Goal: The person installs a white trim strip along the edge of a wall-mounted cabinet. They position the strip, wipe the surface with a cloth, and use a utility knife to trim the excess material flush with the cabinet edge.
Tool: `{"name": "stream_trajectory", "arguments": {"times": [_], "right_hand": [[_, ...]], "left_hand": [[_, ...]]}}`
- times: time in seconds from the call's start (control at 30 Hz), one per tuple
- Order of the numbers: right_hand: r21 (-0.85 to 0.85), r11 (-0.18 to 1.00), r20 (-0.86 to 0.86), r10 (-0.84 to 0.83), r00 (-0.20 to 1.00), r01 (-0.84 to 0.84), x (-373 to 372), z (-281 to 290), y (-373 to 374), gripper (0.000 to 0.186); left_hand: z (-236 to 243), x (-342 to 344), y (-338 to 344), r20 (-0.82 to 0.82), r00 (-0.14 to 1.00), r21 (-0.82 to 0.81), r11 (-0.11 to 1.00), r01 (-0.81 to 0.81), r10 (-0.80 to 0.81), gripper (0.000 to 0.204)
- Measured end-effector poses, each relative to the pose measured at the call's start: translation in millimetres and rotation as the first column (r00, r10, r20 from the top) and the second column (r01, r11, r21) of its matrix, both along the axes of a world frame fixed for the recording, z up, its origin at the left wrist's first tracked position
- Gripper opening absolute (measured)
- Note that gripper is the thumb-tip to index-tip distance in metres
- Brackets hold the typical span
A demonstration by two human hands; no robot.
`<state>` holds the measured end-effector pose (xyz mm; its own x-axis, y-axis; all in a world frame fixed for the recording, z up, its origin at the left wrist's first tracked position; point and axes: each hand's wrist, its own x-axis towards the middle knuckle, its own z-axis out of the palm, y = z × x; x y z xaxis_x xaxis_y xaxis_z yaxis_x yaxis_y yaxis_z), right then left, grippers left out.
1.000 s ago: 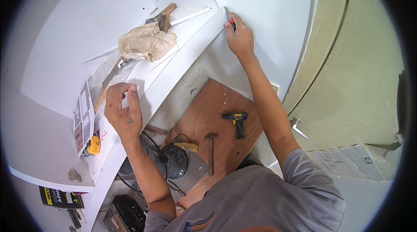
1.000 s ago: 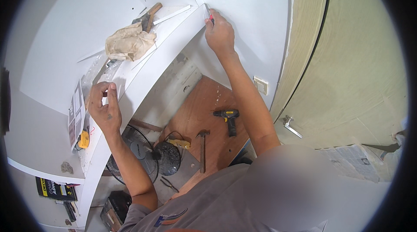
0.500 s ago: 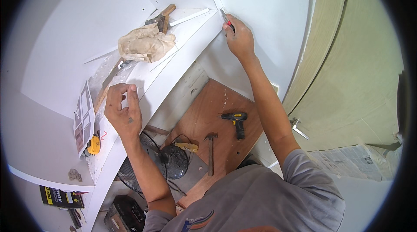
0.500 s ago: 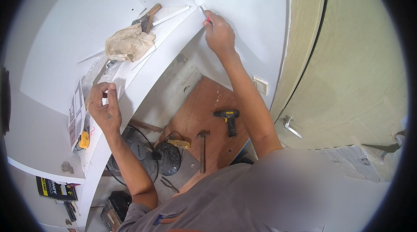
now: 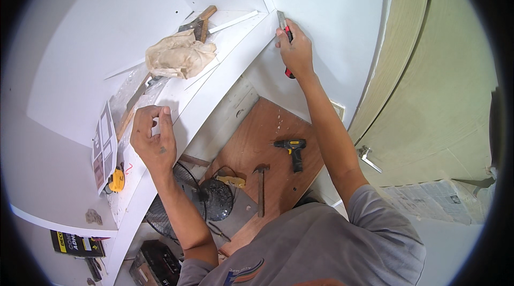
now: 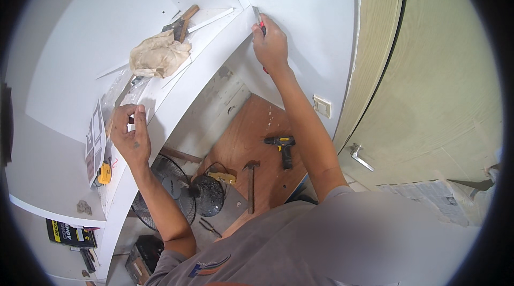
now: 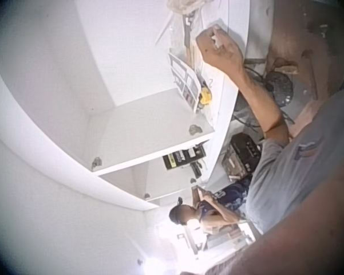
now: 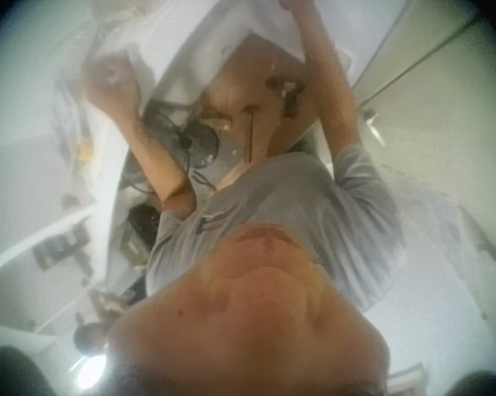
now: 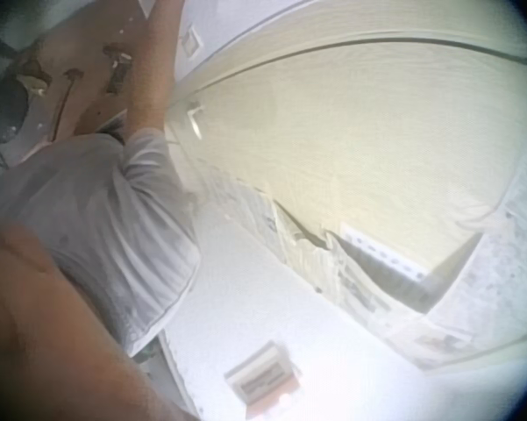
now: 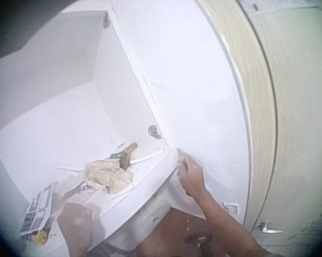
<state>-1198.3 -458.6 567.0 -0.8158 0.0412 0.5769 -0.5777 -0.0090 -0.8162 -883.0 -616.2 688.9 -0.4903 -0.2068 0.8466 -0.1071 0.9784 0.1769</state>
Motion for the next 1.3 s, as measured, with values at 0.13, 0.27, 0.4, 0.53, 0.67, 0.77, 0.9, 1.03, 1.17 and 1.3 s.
{"name": "stream_trajectory", "arguments": {"times": [0.13, 0.27, 0.4, 0.53, 0.67, 0.77, 0.9, 1.03, 1.17, 1.3], "right_hand": [[0.004, 1.000, -0.028, -0.015, 1.000, 0.015, -12, -6, -8, 0.046], [-0.069, 0.992, 0.110, 0.112, 0.988, -0.105, 0, 9, -7, 0.048], [-0.053, 0.996, 0.095, 0.083, 0.992, -0.078, -6, 5, -8, 0.048], [-0.078, 0.989, 0.154, 0.140, 0.978, -0.129, 4, 13, -5, 0.048], [-0.090, 0.987, 0.162, 0.147, 0.976, -0.134, 8, 16, -3, 0.048], [-0.096, 0.986, 0.164, 0.154, 0.974, -0.139, 6, 14, -4, 0.049], [-0.062, 0.989, 0.153, 0.145, 0.978, -0.137, 5, 14, -4, 0.050], [-0.069, 0.989, 0.153, 0.139, 0.979, -0.129, 5, 12, -4, 0.048], [-0.081, 0.986, 0.144, 0.158, 0.977, -0.147, 11, 14, -4, 0.047], [-0.030, 0.997, 0.042, 0.073, 0.996, -0.072, -3, -1, -10, 0.046]], "left_hand": [[2, -1, 2, 0.032, 0.999, -0.005, 1.000, 0.000, 0.000, 0.013], [0, -1, 1, 0.007, 1.000, -0.013, 1.000, -0.001, 0.001, 0.017], [-1, -3, 1, 0.012, 1.000, -0.005, 1.000, -0.002, 0.002, 0.016], [0, -3, 3, 0.014, 1.000, -0.003, 1.000, -0.007, 0.008, 0.016], [0, -4, 4, 0.010, 1.000, -0.014, 1.000, -0.012, 0.012, 0.016], [1, -4, 5, 0.017, 1.000, -0.011, 1.000, -0.011, 0.011, 0.017], [0, -4, 3, 0.009, 1.000, -0.012, 1.000, 0.006, -0.006, 0.017], [0, -4, 5, 0.006, 1.000, -0.007, 1.000, 0.010, -0.010, 0.016], [1, -3, 5, 0.007, 1.000, -0.003, 1.000, 0.007, -0.007, 0.016], [1, -5, 5, 0.010, 1.000, -0.002, 1.000, 0.018, -0.018, 0.016]]}}
